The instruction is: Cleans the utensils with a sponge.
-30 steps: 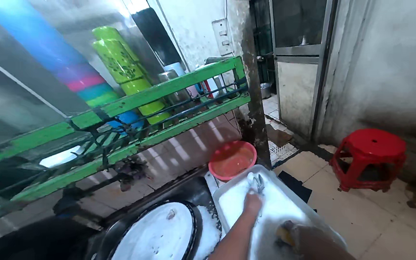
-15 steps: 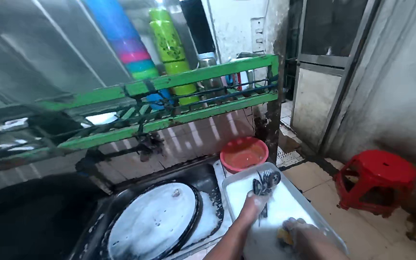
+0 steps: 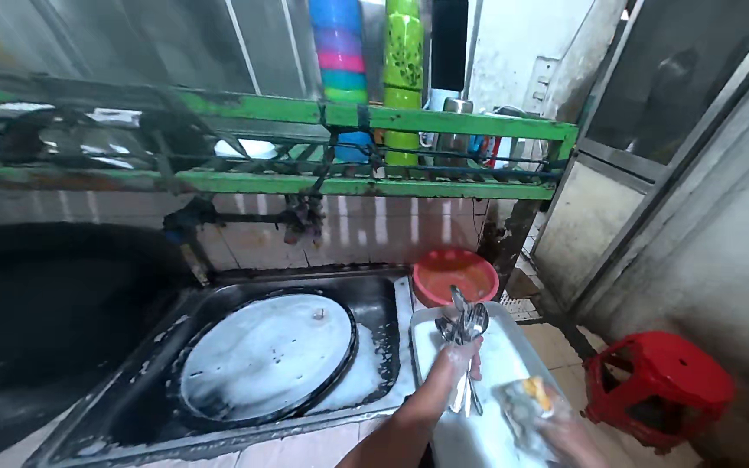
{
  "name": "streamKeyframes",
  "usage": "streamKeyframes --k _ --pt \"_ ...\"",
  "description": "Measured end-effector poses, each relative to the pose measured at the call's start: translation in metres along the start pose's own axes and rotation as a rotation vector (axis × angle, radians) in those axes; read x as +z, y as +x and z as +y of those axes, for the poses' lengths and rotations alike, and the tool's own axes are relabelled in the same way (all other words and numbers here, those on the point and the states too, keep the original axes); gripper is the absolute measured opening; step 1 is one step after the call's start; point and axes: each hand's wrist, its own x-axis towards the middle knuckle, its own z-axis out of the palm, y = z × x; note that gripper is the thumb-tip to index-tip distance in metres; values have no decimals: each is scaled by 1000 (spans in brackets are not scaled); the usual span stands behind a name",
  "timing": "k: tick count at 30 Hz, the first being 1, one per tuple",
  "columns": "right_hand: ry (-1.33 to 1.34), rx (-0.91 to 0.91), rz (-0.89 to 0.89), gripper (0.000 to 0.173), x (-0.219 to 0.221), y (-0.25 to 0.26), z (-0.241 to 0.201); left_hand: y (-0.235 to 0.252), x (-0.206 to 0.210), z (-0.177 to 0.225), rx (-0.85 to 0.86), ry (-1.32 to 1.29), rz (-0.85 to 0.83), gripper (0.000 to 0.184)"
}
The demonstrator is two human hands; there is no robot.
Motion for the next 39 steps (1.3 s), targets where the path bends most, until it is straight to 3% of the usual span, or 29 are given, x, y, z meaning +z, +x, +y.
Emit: streamKeyframes --k 3,5,9,12,14,18,20,22,27,31,33,36,39 --pt "477 45 130 58 -12 -5 -9 -20 6 -8 -62 -1 -58 24" --pt "676 58 102 49 -16 -5 -24 -29 12 -14 -110 142 -110 26" --pt "717 26 47 44 -13 9 -33 -42 23 -11 -205 509 -142 28" --pt "769 2 178 29 -3 18 -22 -43 18 -10 -171 402 -69 33" --pt "817 -24 189 30 2 14 -15 -39 14 -12 -140 300 -18 33" --pt "681 -26 136 44 10 1 -26 -38 15 -15 -128 322 -22 21" --pt "564 -69 156 54 7 2 -35 -44 15 -13 -159 381 -94 21" --pt "490 -77 230 54 -1 7 -41 -48 15 -11 -174 373 -159 25" --pt "500 -35 287 49 6 12 -32 -45 21 -11 -164 342 -63 27" --pt "332 -22 157 66 25 0 -43 -55 21 -2 -137 536 14 28" --pt "248 -113 185 59 23 15 -40 -52 21 -9 -104 460 33 22" --pt "-30 -209 257 47 10 36 -46 -51 24 -11 -165 350 23 33" --pt "53 -245 330 49 7 48 -44 -50 23 -9 -207 297 90 31"
